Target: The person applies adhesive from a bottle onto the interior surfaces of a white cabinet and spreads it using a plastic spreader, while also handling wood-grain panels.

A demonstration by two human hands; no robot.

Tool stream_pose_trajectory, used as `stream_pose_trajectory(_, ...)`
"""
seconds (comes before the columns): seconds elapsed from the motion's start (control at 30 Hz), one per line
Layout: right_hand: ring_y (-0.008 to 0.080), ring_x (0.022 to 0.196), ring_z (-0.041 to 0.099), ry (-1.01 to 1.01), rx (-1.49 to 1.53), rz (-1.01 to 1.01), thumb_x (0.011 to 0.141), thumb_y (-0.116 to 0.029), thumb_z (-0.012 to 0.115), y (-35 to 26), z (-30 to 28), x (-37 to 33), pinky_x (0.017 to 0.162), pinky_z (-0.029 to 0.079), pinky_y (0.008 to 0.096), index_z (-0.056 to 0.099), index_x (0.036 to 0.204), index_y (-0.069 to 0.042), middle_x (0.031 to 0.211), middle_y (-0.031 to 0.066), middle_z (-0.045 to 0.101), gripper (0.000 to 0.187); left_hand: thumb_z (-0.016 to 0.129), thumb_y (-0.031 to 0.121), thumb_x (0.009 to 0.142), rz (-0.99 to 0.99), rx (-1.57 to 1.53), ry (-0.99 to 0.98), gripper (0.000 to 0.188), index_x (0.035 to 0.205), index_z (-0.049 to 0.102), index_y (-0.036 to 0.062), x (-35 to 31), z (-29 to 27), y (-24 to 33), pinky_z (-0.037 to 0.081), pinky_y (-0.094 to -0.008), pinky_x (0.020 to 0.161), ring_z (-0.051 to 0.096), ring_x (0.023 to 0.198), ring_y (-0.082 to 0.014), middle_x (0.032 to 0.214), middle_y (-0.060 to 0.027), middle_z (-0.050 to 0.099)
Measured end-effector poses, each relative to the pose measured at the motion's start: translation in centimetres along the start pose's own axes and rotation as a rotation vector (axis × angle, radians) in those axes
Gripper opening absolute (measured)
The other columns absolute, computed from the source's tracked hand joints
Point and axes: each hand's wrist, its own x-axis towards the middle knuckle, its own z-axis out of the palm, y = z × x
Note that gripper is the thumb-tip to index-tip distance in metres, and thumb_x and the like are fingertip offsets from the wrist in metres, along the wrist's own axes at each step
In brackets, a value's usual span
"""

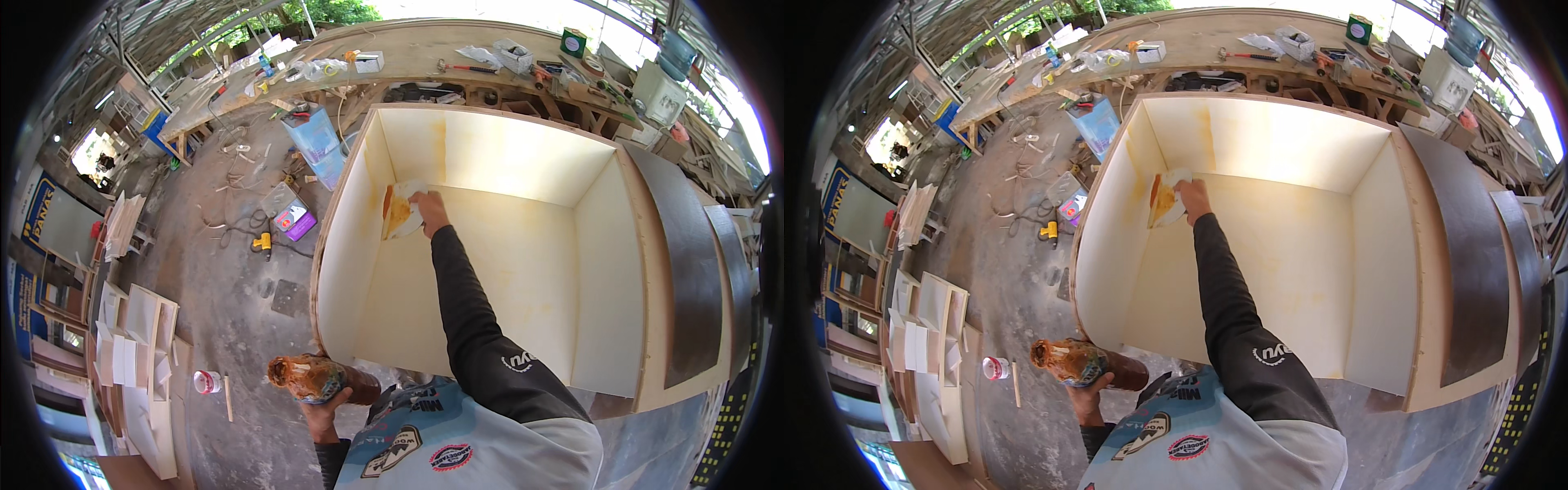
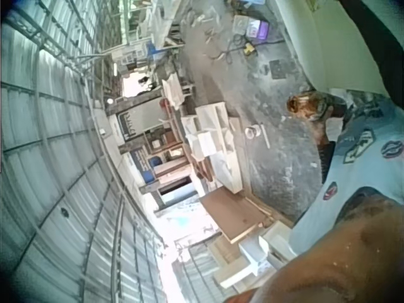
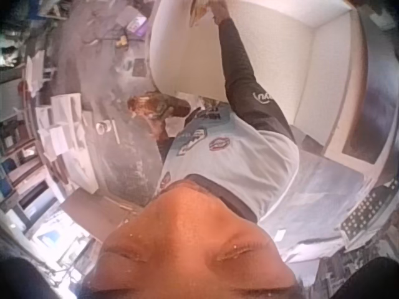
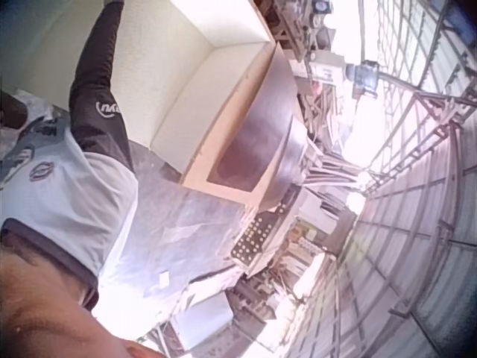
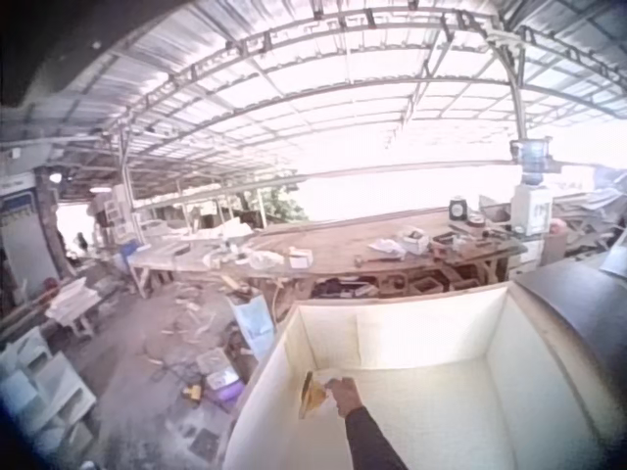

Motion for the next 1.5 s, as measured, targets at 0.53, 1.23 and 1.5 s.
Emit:
stream_pose_trajectory(0.53, 0.0233, 0.084, 0.053, 0.023, -0.122, -0.274, 0.076, -0.019, 0.063, 0.0, 0.8, 5.9, 0.062, 0.044, 0.0401, 0.059, 0.096, -0.001, 0.089, 0.012, 0.053, 0.027, 0.087, -0.002, 0.054, 0.035, -0.004, -0.048, 0.086, 0.13, 0.046, 0.0023, 0.9, 0.7, 0.1, 0.047, -0.035, 0.095, 0.056, 0.106, -0.0216, 0.117, -0.0069, 0.057)
stream_pose_trajectory(1.23, 0.0246, 0.069, 0.056, 0.119, -0.22, -0.035, 0.078, -0.013, 0.059, 8.3, 0.8, 0.1, 0.059, 0.043, 0.0396, 0.061, 0.086, 0.006, 0.08, 0.0131, 0.06, 0.02, 0.085, -0.005, 0.056, -0.038, -0.065, -0.12, 0.09, 0.136, 0.044, -0.0003, 0.4, -0.2, 0.4, 0.044, -0.0361, 0.1, 0.054, 0.115, -0.0218, 0.126, -0.01, 0.056)
stream_pose_trajectory(1.5, 0.0178, 0.058, 0.052, 0.049, 0.043, -0.258, 0.08, -0.014, 0.058, 1.4, 3.7, -2.5, 0.055, 0.04, 0.0373, 0.059, 0.074, 0.004, 0.064, 0.0068, 0.056, 0.019, 0.086, -0.002, 0.057, -0.001, -0.021, -0.145, 0.091, 0.137, 0.041, 0.0005, 0.9, -1.2, -1.0, 0.044, -0.0369, 0.101, 0.053, 0.117, -0.0222, 0.129, -0.0106, 0.054)
